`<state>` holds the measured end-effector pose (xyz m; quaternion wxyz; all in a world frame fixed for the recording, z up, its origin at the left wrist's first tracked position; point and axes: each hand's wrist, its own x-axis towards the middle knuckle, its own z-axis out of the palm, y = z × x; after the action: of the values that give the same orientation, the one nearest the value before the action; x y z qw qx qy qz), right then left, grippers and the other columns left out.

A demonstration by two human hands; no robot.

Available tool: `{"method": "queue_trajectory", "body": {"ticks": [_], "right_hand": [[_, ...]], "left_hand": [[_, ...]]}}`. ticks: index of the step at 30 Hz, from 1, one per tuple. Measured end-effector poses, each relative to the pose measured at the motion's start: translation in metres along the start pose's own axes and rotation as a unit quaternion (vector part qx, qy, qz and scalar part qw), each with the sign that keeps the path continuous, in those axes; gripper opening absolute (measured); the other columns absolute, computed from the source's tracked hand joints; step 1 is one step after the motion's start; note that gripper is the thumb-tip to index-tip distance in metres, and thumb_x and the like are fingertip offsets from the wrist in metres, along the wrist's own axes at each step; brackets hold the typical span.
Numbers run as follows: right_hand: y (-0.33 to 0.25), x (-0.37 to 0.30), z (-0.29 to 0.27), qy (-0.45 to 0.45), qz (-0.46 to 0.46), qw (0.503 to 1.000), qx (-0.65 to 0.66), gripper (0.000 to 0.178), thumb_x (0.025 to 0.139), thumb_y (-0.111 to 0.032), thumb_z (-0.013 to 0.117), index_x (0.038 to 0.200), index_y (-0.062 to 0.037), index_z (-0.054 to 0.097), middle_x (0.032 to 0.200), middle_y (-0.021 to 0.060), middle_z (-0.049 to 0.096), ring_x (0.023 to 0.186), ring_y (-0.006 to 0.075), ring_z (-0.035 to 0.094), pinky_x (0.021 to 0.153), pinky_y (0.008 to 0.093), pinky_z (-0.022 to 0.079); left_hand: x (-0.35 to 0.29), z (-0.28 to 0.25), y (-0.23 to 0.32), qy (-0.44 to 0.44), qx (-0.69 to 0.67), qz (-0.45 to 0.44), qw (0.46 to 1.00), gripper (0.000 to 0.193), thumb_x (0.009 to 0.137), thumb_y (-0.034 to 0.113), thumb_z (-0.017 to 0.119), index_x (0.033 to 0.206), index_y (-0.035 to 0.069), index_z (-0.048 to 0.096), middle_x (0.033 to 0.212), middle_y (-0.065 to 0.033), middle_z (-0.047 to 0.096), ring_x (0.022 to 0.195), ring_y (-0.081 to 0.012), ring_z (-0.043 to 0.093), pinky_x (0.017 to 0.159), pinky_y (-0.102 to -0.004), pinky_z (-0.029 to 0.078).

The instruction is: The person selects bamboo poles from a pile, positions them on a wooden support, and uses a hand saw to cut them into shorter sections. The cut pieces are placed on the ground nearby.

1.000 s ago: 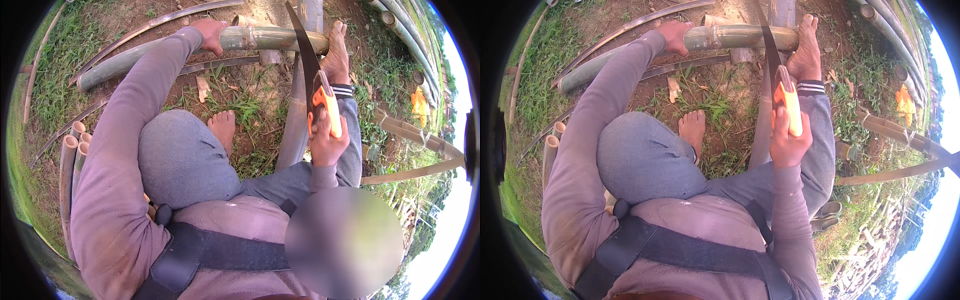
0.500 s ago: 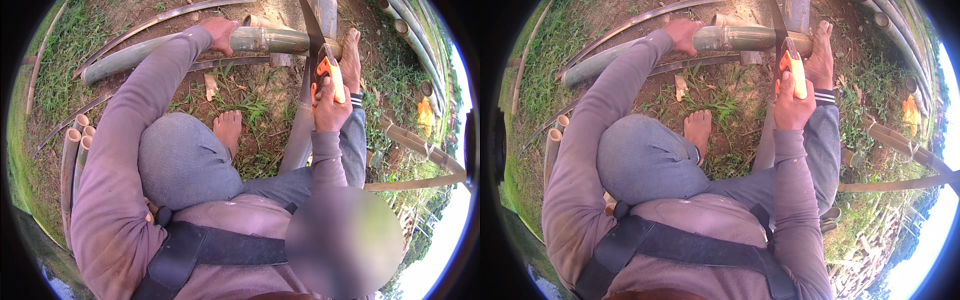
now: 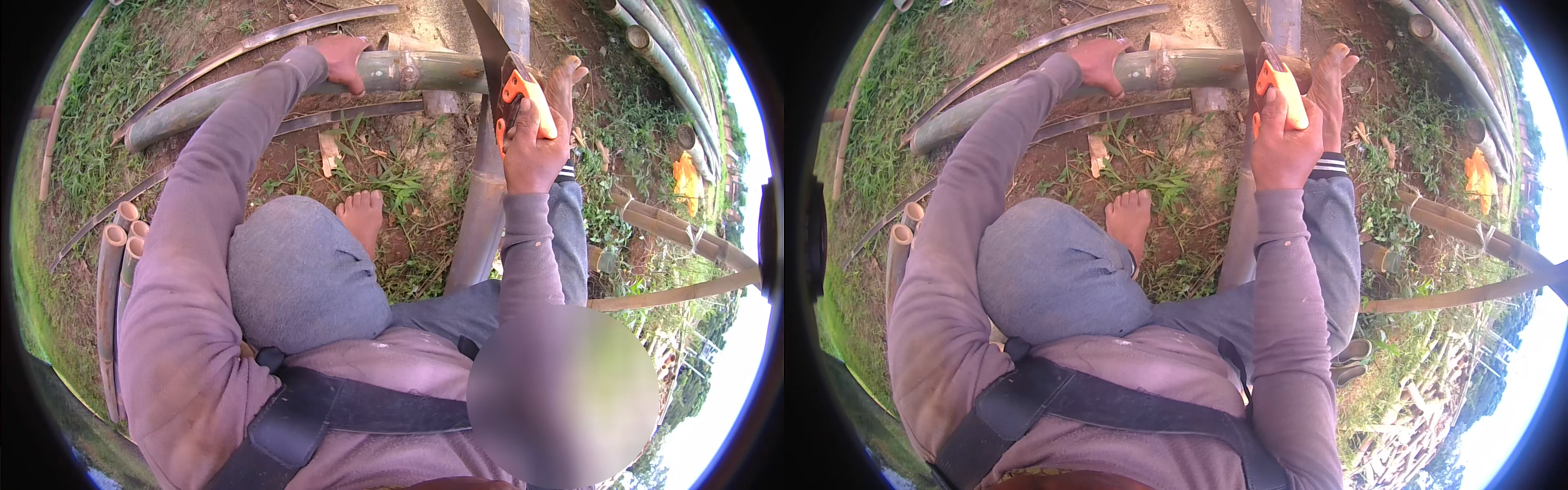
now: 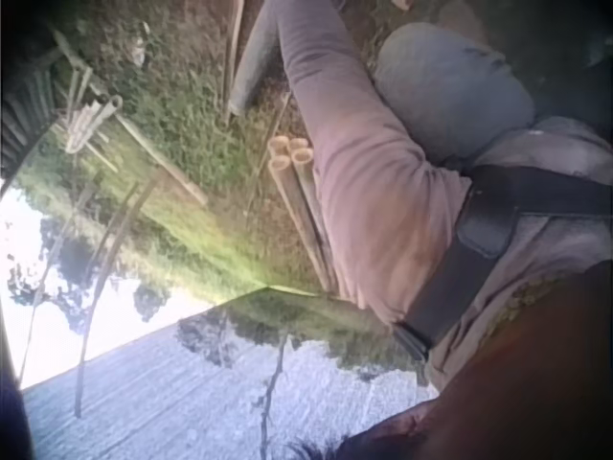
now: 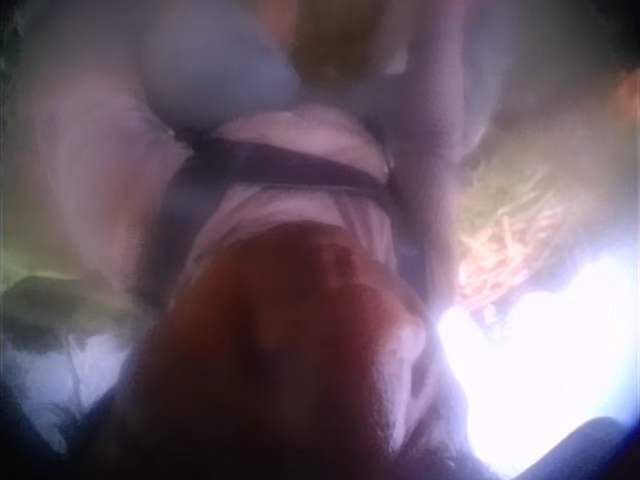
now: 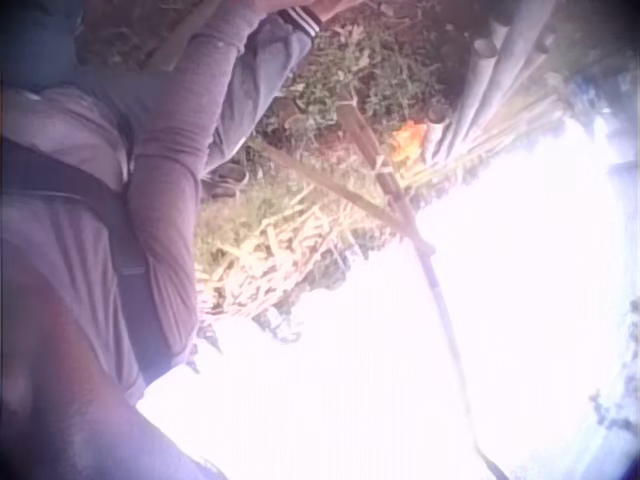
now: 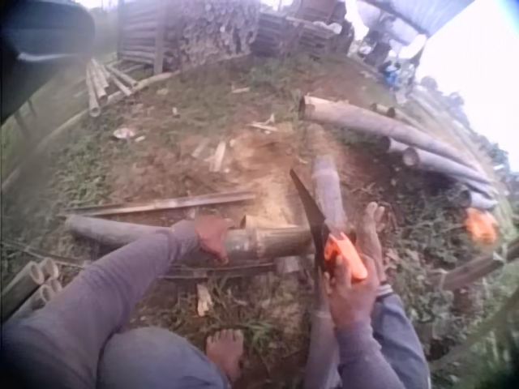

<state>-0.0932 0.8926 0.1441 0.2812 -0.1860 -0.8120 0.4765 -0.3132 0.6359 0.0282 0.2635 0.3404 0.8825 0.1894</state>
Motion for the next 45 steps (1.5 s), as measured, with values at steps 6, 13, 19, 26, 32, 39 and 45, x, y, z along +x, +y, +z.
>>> {"method": "queue_trajectory", "body": {"ticks": [6,13,19,26,32,39,45], "right_hand": [[-0.028,-0.015,-0.013,-0.029,0.067,0.997,-0.019,0.022,0.105,-0.017,0.072,0.111,0.0032,0.064,0.079,0.0013,0.067,0.065,0.0056,0.062,0.055,0.0234,0.050],[-0.050,-0.153,-0.116,0.001,0.097,0.995,0.030,0.020,0.105,-0.014,0.070,0.110,0.0033,0.061,0.076,0.0023,0.065,0.058,0.0049,0.058,0.051,0.0223,0.046],[-0.025,-0.024,-0.016,-0.019,0.037,0.999,-0.011,0.021,0.104,-0.017,0.073,0.099,0.0015,0.065,0.076,0.0012,0.065,0.063,0.0050,0.058,0.055,0.0255,0.048],[-0.054,-0.150,-0.101,0.010,0.122,0.992,0.039,0.016,0.105,-0.014,0.070,0.104,0.0011,0.064,0.076,0.0010,0.065,0.057,0.0046,0.058,0.050,0.0212,0.045],[-0.014,-0.028,-0.008,-0.016,0.092,0.995,0.035,0.020,0.104,-0.016,0.074,0.099,0.0012,0.066,0.076,-0.0002,0.065,0.063,0.0026,0.057,0.053,0.0236,0.046],[0.015,-0.044,-0.019,0.004,0.054,0.998,0.028,0.017,0.104,-0.013,0.072,0.107,0.0019,0.064,0.084,0.0010,0.069,0.068,0.0050,0.064,0.058,0.0220,0.051],[0.063,-0.066,-0.014,0.007,0.018,0.997,0.073,0.019,0.104,-0.014,0.072,0.106,0.0008,0.062,0.084,0.0023,0.067,0.068,0.0054,0.063,0.057,0.0218,0.050]], "left_hand": [[-0.027,0.019,0.047,0.101,0.177,-0.065,0.977,0.080,0.078,0.045,0.089,0.140,0.008,0.053,0.119,-0.0213,0.073,0.111,-0.0404,0.072,0.094,-0.0533,0.059],[-0.034,0.011,0.047,0.082,0.184,-0.087,0.976,0.074,0.081,0.044,0.087,0.141,0.011,0.057,0.116,-0.0169,0.077,0.109,-0.0370,0.075,0.093,-0.0506,0.062],[-0.031,0.008,0.056,0.081,0.173,-0.076,0.979,0.074,0.082,0.045,0.086,0.141,0.011,0.057,0.121,-0.0174,0.075,0.110,-0.0367,0.075,0.093,-0.0510,0.062],[-0.033,0.008,0.047,0.087,0.166,-0.084,0.979,0.071,0.082,0.044,0.086,0.138,0.010,0.059,0.118,-0.0182,0.076,0.111,-0.0376,0.074,0.094,-0.0512,0.061],[-0.027,0.013,0.044,0.122,0.162,-0.061,0.977,0.070,0.081,0.042,0.086,0.137,0.011,0.059,0.114,-0.0180,0.077,0.107,-0.0386,0.075,0.093,-0.0522,0.061],[-0.034,0.006,0.046,0.080,0.158,-0.073,0.982,0.078,0.073,0.043,0.086,0.138,0.008,0.059,0.113,-0.0198,0.076,0.108,-0.0402,0.074,0.091,-0.0526,0.061],[-0.019,0.004,0.032,0.048,0.138,-0.044,0.988,0.085,0.067,0.043,0.088,0.139,0.007,0.061,0.112,-0.0222,0.076,0.105,-0.0401,0.074,0.093,-0.0522,0.059]]}}
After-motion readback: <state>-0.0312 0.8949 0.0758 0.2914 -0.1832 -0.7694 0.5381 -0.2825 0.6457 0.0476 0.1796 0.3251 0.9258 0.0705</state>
